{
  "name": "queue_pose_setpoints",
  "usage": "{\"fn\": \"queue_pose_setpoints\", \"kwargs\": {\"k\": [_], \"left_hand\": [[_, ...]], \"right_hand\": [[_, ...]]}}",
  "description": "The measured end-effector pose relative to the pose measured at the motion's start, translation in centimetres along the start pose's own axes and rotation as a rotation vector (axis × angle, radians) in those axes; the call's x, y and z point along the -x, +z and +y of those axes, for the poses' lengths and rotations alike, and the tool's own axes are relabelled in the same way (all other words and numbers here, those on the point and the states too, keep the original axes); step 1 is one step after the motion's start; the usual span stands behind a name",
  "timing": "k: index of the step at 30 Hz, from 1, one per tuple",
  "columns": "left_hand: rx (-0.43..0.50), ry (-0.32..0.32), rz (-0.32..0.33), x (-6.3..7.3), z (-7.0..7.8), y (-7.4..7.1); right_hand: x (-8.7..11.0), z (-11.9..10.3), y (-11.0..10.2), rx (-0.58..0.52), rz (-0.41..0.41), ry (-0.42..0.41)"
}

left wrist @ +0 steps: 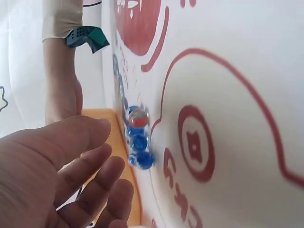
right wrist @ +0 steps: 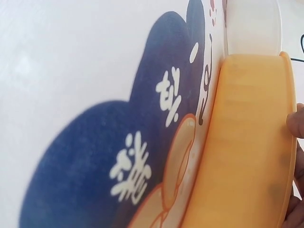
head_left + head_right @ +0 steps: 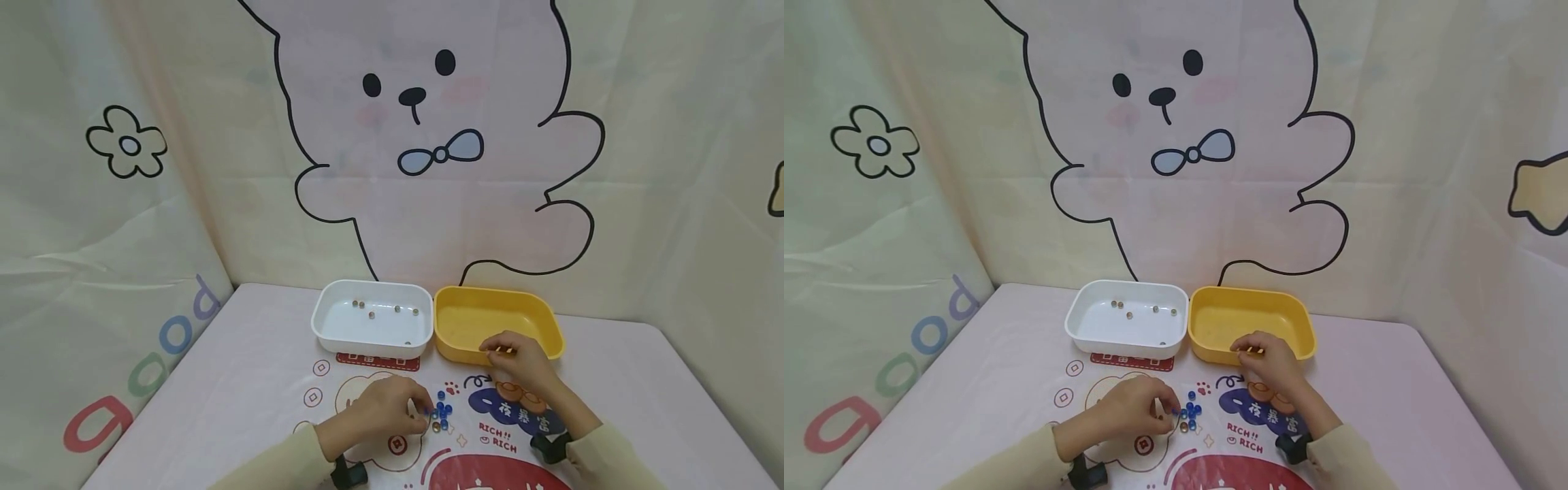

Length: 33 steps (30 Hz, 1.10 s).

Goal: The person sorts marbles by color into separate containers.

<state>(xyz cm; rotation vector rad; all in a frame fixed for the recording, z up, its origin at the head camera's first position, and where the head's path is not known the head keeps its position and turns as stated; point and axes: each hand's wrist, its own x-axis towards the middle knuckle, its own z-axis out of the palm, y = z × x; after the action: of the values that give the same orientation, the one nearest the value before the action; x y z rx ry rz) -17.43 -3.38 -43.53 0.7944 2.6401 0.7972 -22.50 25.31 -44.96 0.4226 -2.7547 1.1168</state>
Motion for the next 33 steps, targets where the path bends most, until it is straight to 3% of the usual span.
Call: {"fn": "queue_pose_setpoints", "kwargs": {"k": [5, 16, 33], "left_hand": [[0.037, -0.007, -0.008, -0.3, 0.2, 1.1], [-0.126, 0.06, 0.046, -1.1, 0.5, 2.5], [-0.156, 0.058, 0.027, -1.4, 0.9, 2.6]], "right_hand": [[0.0, 0.0, 0.0, -0.003, 0.001, 0.006], [0.1, 0.0, 0.0, -0.017, -0.002, 0.014], [0.0, 0.0, 0.0, -0.004, 0.001, 0.009]]}}
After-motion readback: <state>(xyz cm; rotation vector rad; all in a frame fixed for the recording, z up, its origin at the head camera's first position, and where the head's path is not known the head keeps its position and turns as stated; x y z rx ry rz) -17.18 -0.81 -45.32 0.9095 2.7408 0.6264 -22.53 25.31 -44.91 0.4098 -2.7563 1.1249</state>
